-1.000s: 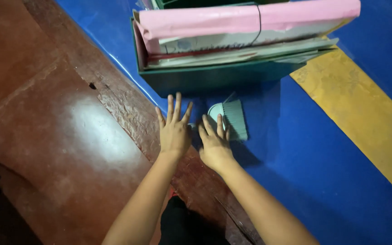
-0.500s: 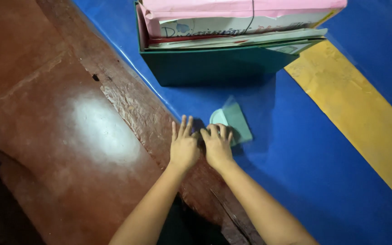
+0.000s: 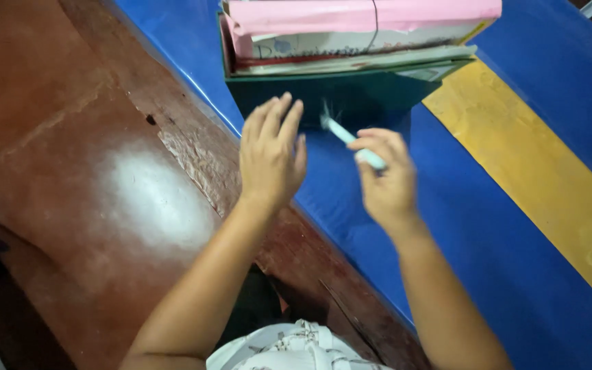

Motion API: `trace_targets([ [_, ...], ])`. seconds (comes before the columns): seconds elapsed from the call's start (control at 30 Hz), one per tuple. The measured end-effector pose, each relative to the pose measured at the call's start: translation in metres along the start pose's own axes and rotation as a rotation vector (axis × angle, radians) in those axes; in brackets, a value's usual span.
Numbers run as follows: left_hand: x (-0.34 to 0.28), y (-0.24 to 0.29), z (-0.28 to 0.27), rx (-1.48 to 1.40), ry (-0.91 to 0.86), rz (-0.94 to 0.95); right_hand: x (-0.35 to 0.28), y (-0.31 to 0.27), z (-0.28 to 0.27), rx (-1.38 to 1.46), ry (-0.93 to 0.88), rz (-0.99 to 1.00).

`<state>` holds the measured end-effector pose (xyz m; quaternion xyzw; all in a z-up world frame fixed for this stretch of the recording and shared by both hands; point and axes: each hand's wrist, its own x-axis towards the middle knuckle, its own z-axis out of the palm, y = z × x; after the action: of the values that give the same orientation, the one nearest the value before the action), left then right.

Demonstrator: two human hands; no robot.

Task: Cleaning and dusting files inside a storage folder.

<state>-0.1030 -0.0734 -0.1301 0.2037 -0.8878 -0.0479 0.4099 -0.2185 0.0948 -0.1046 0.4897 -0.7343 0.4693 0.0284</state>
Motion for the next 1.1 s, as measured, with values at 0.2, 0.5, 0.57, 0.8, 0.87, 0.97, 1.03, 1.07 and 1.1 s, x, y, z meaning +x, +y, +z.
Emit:
trace_targets([
  [0.2,0.052,-0.057,0.019,0.084,-0.128,0.039,0.058,-0.058,-0.033,0.124,-0.015,0.002],
  [0.5,0.092,-0.109,0.011,-0.241,-0.216,0.178,0.138,-0.078,-0.016,0.1,-0.187,0.12],
  [0.57,0.096,-0.11,0.009,-0.261,-0.196,0.172,0.146,-0.073,-0.009,0.067,-0.214,0.081],
  [0.8,0.092,-0.116,0.0,-0.27,-0.215,0.123,0.147,-0.05,-0.01,-0.081,-0.149,0.066],
  [0.87,0.088,-0.11,-0.003,-0.252,-0.219,0.11,0.147,-0.041,-0.024,-0.116,-0.123,0.061],
  [0.97,0.09,-0.105,-0.009,-0.237,-0.239,0.094,0.146,-0.033,-0.043,-0.033,-0.096,0.078],
  [1.03,0.097,-0.106,-0.014,-0.242,-0.248,0.092,0.146,-0.025,-0.05,0.078,-0.094,0.094],
  [1.07,0.1,-0.106,-0.018,-0.323,-0.222,0.116,0.145,-0.021,-0.053,0.134,-0.088,0.059],
  [1.1,0.104,-0.107,-0.022,-0.404,-0.195,0.14,0.144,-0.017,-0.057,0.19,-0.082,0.025],
])
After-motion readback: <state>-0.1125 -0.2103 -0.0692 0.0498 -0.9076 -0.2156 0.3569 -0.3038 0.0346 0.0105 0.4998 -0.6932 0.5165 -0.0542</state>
